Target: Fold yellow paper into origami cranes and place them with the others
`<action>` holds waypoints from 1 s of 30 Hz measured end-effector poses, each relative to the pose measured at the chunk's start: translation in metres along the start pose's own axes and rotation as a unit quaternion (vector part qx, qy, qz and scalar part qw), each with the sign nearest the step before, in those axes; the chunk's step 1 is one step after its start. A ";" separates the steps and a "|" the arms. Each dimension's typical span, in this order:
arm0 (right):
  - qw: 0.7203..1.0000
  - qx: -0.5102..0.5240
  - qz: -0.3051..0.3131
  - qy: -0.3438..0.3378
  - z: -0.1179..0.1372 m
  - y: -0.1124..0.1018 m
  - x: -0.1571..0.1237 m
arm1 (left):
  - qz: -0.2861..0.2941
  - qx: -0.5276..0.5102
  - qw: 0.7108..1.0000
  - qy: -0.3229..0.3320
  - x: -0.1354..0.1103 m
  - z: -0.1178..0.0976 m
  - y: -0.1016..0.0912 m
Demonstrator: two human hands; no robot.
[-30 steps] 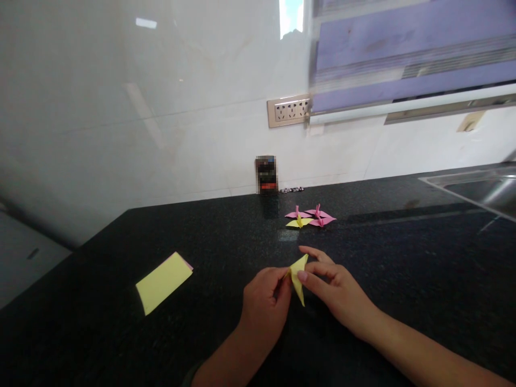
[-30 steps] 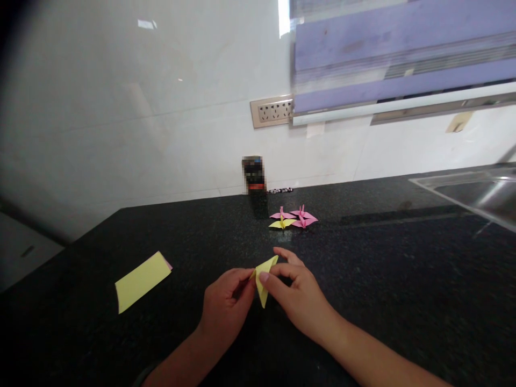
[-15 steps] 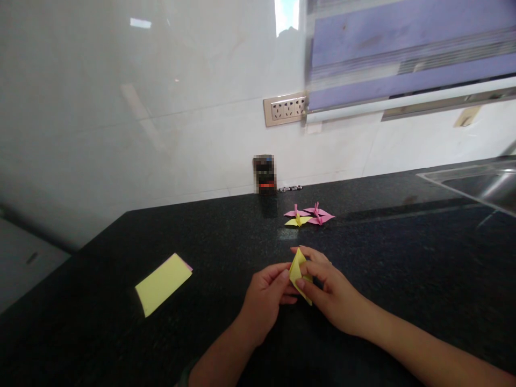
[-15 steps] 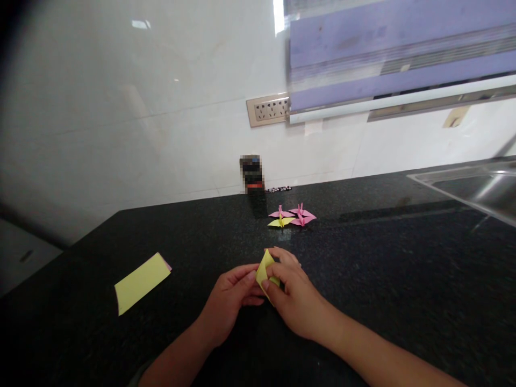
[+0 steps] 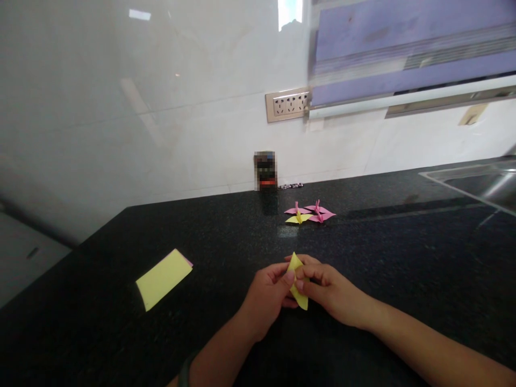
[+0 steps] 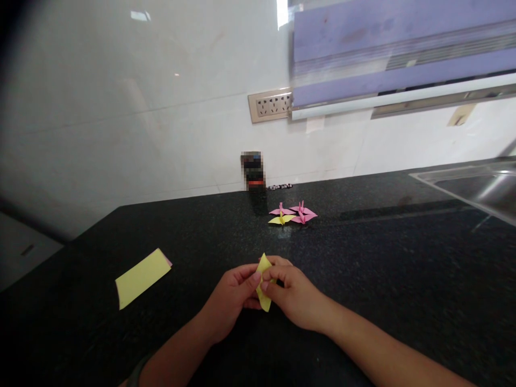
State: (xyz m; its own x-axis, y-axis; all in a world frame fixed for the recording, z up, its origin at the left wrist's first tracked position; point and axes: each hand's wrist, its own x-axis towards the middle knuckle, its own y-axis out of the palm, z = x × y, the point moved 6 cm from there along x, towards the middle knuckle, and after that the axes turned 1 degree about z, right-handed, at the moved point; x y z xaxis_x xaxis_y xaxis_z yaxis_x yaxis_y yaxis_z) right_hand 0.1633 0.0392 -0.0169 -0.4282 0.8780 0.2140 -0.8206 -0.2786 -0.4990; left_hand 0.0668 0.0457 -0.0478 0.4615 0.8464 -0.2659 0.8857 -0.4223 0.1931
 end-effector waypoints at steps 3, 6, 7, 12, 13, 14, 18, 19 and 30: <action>0.998 -0.053 -0.017 -0.003 0.004 0.002 -0.003 | -0.003 -0.027 1.000 -0.005 0.000 0.001 -0.002; 0.990 -0.129 -0.049 -0.028 0.010 0.002 -0.007 | -0.023 -0.054 0.998 0.003 0.000 0.001 -0.006; 0.986 -0.155 -0.056 -0.041 0.012 0.002 -0.008 | -0.028 -0.060 0.998 0.004 0.000 0.001 -0.006; 0.966 -0.223 -0.084 -0.098 0.018 0.001 -0.010 | -0.036 -0.079 0.996 0.012 0.000 0.000 -0.007; 0.965 -0.225 -0.084 -0.106 0.019 0.001 -0.010 | -0.033 -0.083 0.996 0.016 0.000 0.000 -0.007; 0.964 -0.226 -0.081 -0.113 0.020 0.001 -0.009 | -0.033 -0.085 0.996 0.018 0.000 0.000 -0.007; 0.959 -0.238 -0.077 -0.134 0.027 0.002 -0.009 | -0.031 -0.088 0.995 0.021 0.001 0.000 -0.006; 0.956 -0.244 -0.081 -0.143 0.029 0.003 -0.009 | -0.034 -0.086 0.995 0.024 0.001 0.000 -0.006; 0.935 -0.261 -0.087 -0.226 0.040 0.007 -0.014 | -0.070 -0.003 0.996 0.052 -0.001 0.000 -0.011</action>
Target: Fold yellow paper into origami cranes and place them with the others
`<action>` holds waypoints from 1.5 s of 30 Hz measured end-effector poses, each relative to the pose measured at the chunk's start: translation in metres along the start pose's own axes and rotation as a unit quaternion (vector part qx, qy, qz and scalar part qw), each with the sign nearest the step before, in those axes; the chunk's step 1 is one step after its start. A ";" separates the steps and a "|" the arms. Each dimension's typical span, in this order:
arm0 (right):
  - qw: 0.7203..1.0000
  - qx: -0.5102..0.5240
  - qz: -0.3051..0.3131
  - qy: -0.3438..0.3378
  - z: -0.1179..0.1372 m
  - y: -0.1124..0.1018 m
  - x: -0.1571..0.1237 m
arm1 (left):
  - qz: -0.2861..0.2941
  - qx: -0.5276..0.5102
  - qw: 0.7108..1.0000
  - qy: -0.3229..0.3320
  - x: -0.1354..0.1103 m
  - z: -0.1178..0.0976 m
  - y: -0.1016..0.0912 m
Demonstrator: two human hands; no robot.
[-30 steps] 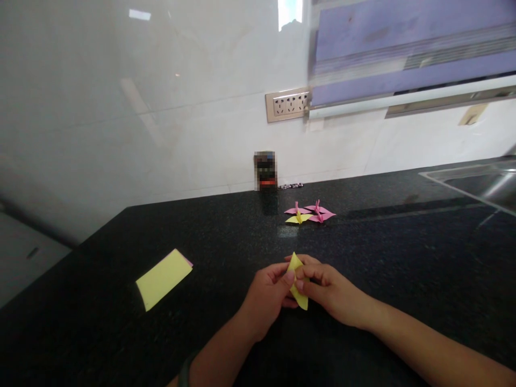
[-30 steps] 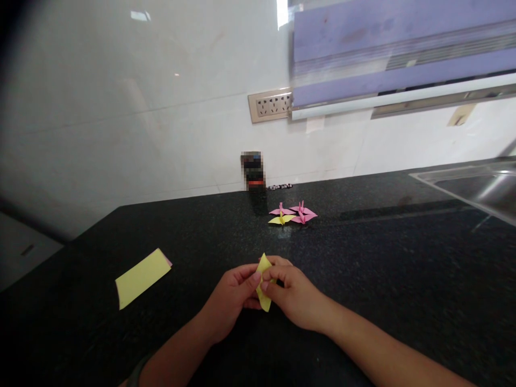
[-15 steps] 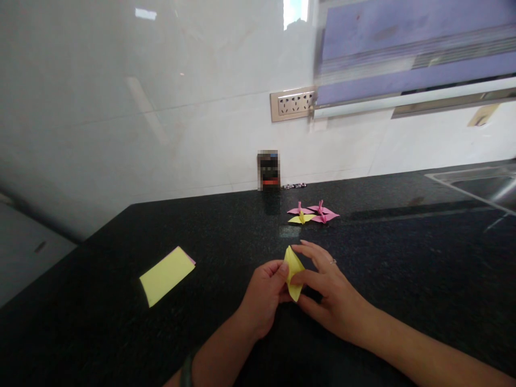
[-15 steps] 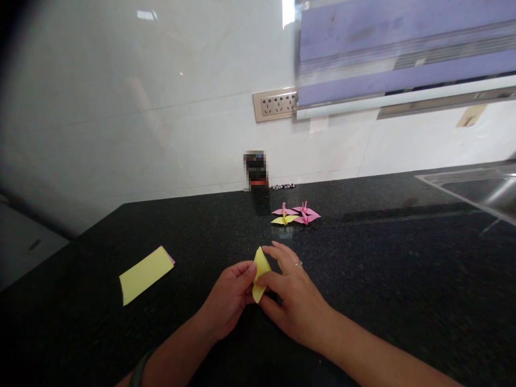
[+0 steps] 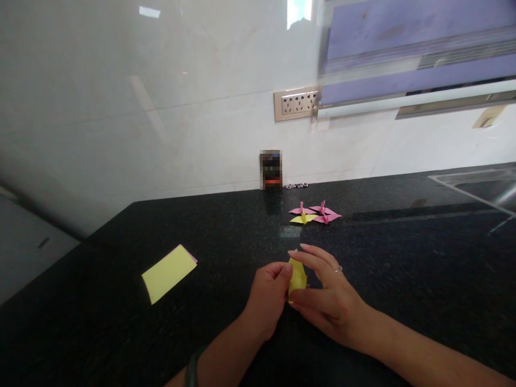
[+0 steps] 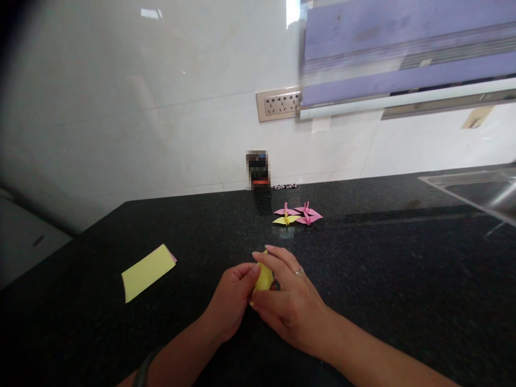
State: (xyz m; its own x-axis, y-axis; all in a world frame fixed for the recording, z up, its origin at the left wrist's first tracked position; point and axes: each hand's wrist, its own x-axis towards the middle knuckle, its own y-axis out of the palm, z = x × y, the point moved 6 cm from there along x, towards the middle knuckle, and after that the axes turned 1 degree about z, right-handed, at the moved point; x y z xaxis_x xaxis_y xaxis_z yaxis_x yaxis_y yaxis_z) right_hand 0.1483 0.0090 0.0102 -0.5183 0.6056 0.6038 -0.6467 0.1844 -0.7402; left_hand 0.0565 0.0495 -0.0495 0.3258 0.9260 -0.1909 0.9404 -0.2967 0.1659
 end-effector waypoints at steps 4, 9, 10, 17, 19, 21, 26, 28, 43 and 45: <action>0.998 0.065 0.007 0.015 0.004 -0.001 0.001 | -0.019 0.024 0.999 0.024 0.000 -0.004 -0.004; 0.940 0.178 -0.117 0.267 -0.036 -0.003 -0.009 | -0.040 0.057 0.997 0.031 -0.002 -0.005 -0.007; 0.917 0.222 -0.103 0.315 -0.044 0.004 -0.012 | -0.033 0.058 0.997 0.025 -0.002 -0.004 -0.006; 0.854 0.365 -0.023 0.370 -0.054 0.027 -0.014 | -0.018 0.112 0.993 0.044 -0.002 -0.004 -0.004; 0.850 0.360 -0.031 0.382 -0.056 0.026 -0.015 | 0.006 0.072 0.997 0.032 -0.001 -0.004 0.000; 0.848 0.353 -0.045 0.392 -0.059 0.025 -0.018 | 0.030 0.019 0.999 0.007 -0.002 -0.003 0.005; 0.863 0.323 -0.073 0.382 -0.063 0.021 -0.022 | 0.062 -0.020 0.998 -0.023 -0.005 -0.003 0.012; 0.869 0.328 -0.065 0.364 -0.061 0.020 -0.020 | 0.076 -0.008 0.997 -0.011 -0.006 -0.002 0.013; 0.832 0.394 -0.063 0.386 -0.066 0.027 -0.021 | 0.043 0.144 0.987 0.059 -0.005 -0.004 0.008; 0.835 0.391 -0.071 0.381 -0.066 0.025 -0.020 | 0.039 0.179 0.980 0.080 -0.006 -0.005 0.008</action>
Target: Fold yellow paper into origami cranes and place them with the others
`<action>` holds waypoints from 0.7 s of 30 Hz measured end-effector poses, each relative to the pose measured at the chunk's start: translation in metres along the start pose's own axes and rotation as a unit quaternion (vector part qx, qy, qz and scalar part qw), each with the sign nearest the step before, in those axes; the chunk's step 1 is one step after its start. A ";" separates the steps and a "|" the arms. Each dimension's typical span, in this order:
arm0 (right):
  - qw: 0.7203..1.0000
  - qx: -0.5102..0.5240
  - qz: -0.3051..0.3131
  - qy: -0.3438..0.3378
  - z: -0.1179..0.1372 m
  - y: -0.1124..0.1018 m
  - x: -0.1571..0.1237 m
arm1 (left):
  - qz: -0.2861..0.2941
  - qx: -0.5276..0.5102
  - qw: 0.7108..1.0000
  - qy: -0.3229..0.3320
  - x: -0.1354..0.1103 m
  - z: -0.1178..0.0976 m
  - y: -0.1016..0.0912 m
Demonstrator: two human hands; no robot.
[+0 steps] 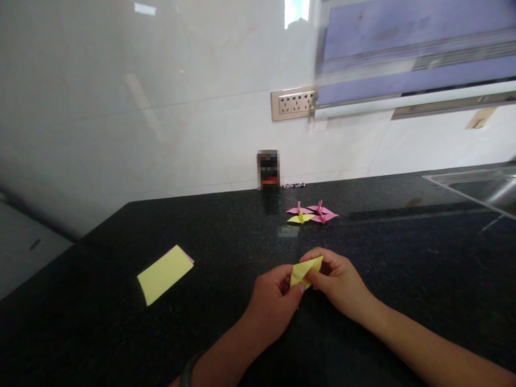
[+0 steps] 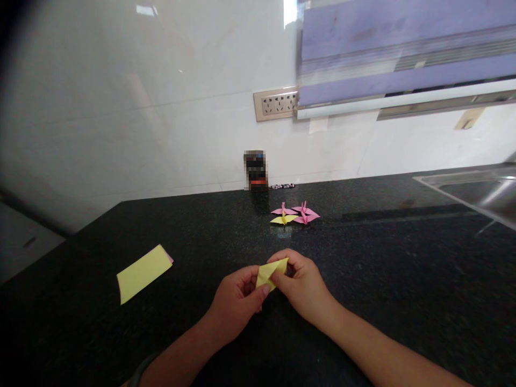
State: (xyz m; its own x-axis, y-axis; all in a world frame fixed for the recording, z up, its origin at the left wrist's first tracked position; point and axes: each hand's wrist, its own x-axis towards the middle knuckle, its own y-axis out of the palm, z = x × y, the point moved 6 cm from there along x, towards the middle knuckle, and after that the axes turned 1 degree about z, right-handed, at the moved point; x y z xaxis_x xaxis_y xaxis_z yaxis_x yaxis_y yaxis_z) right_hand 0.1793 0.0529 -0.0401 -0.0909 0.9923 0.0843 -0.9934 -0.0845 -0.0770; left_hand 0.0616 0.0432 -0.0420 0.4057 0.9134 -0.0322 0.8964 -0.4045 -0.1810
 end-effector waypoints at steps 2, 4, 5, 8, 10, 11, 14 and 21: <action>1.000 0.005 0.003 0.010 0.000 0.000 0.000 | -0.005 0.017 1.000 0.014 0.000 -0.001 0.000; 0.999 0.019 -0.003 0.030 -0.002 -0.001 0.000 | -0.020 0.023 0.999 0.024 -0.001 -0.002 -0.002; 0.999 0.029 -0.011 0.040 -0.003 -0.001 0.000 | -0.031 0.025 0.999 0.027 -0.001 -0.002 -0.003; 0.997 0.047 -0.031 0.054 -0.005 -0.002 -0.001 | -0.059 0.049 0.996 0.034 -0.002 -0.004 -0.008; 0.997 0.041 -0.032 0.054 -0.005 -0.001 -0.002 | -0.073 0.090 0.992 0.051 -0.004 -0.008 -0.011; 0.998 0.032 -0.032 0.051 -0.004 0.000 -0.002 | -0.081 0.116 0.988 0.064 -0.005 -0.012 -0.012; 0.999 -0.007 -0.031 0.038 -0.001 0.002 -0.005 | -0.103 0.196 0.970 0.101 -0.007 -0.022 -0.015; 0.999 -0.014 -0.026 0.021 0.002 0.007 -0.009 | -0.117 0.257 0.951 0.123 -0.009 -0.028 -0.014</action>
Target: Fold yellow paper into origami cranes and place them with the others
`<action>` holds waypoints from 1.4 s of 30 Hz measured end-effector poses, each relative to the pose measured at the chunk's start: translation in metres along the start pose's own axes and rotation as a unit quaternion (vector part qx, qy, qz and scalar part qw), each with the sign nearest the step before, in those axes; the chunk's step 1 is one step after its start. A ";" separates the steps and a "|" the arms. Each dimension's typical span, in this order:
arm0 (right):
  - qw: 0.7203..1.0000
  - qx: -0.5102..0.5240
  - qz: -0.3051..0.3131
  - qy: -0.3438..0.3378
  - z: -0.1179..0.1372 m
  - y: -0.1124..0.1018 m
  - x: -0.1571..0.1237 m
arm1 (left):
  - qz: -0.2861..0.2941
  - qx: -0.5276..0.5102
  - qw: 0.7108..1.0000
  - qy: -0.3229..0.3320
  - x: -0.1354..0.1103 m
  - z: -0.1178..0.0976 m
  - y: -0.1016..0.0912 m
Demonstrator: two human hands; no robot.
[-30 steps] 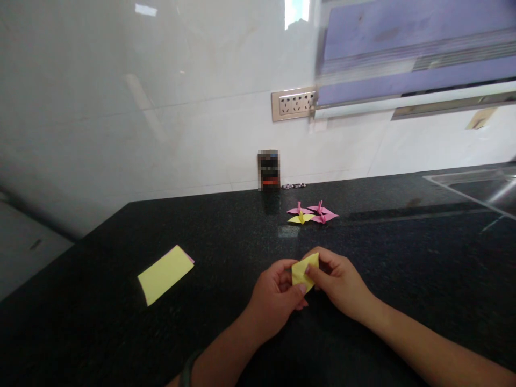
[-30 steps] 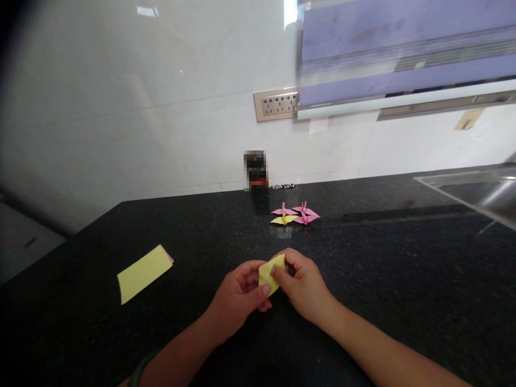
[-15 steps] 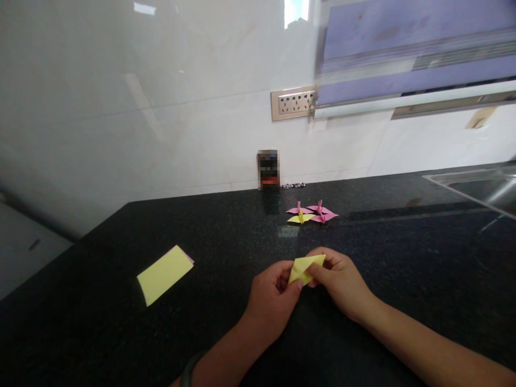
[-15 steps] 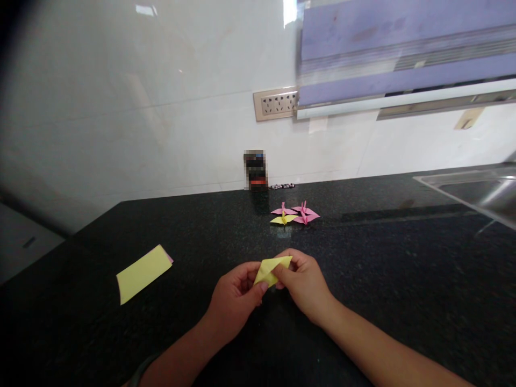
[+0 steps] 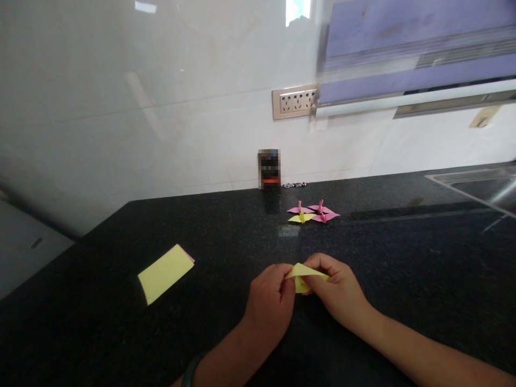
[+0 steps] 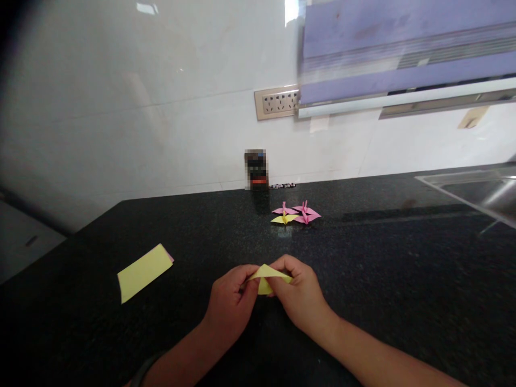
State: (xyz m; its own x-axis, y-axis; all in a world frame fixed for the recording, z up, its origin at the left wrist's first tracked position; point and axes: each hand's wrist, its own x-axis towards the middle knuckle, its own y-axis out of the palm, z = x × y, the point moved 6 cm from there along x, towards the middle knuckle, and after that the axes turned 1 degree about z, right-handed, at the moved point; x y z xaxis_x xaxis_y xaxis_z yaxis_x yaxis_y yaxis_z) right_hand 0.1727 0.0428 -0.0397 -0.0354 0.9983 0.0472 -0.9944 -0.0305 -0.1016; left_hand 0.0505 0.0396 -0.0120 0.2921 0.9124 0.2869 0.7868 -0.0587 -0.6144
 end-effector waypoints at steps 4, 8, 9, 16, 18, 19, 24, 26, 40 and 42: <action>1.000 -0.001 -0.009 -0.011 0.002 -0.001 0.000 | -0.006 -0.024 1.000 0.000 -0.002 -0.001 0.000; 1.000 -0.004 -0.015 -0.012 0.001 -0.003 0.001 | -0.003 -0.097 0.995 -0.037 -0.003 0.006 0.004; 1.000 0.001 -0.015 -0.010 0.000 -0.004 0.002 | -0.001 -0.128 0.990 -0.056 -0.003 0.009 0.005; 0.999 0.001 -0.031 -0.016 -0.003 -0.008 0.005 | -0.014 -0.378 0.900 -0.218 -0.003 0.031 0.013; 0.999 -0.029 -0.032 -0.027 -0.001 -0.009 0.005 | -0.010 -0.398 0.888 -0.230 -0.001 0.031 0.013; 0.998 -0.044 -0.029 -0.036 0.001 -0.010 0.004 | 0.002 -0.394 0.890 -0.231 0.000 0.029 0.013; 0.992 -0.094 0.016 -0.083 0.013 -0.005 -0.001 | 0.076 -0.345 0.910 -0.217 0.003 0.022 0.018; 0.991 -0.098 0.032 -0.088 0.014 -0.002 -0.002 | 0.077 -0.332 0.917 -0.206 0.003 0.020 0.017; 1.000 0.026 0.008 -0.015 -0.001 -0.001 0.001 | 0.041 -0.271 0.946 -0.171 0.003 0.030 0.012; 0.999 0.044 0.002 -0.026 0.001 -0.002 0.001 | 0.055 -0.287 0.939 -0.180 0.002 0.030 0.015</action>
State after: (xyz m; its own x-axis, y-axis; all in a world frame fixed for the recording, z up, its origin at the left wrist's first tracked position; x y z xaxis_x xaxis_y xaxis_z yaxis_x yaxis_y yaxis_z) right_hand 0.1744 0.0437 -0.0386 -0.0415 0.9943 0.0982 -0.9991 -0.0403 -0.0147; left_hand 0.0468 0.0527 -0.0427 0.2666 0.9599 -0.0865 0.9564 -0.2746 -0.0993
